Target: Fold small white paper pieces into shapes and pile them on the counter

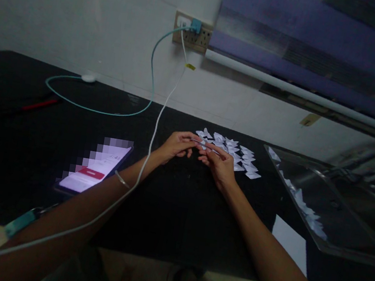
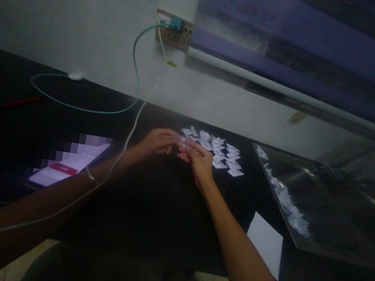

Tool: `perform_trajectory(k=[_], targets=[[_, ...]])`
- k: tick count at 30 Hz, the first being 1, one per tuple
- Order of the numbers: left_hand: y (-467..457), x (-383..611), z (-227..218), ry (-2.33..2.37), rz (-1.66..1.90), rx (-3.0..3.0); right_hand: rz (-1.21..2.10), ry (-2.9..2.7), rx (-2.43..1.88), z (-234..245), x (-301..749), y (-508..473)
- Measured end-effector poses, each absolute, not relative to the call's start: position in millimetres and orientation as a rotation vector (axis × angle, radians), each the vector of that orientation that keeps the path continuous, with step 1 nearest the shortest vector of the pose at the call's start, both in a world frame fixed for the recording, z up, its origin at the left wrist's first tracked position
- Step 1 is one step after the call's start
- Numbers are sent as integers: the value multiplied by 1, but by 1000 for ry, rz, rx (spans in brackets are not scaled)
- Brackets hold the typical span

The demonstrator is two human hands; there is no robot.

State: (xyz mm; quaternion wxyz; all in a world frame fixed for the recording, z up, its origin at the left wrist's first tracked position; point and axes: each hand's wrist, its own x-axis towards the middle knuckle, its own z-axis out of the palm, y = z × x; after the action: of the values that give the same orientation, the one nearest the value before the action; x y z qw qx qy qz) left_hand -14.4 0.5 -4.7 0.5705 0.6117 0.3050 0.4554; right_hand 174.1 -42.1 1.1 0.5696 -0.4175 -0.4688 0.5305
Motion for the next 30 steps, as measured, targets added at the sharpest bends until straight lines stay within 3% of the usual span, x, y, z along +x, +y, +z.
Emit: perform_trajectory(k=[30], targets=[[-4, -9, 0, 855, 1177, 1670, 808, -1334, -1069, -7, 181, -33]])
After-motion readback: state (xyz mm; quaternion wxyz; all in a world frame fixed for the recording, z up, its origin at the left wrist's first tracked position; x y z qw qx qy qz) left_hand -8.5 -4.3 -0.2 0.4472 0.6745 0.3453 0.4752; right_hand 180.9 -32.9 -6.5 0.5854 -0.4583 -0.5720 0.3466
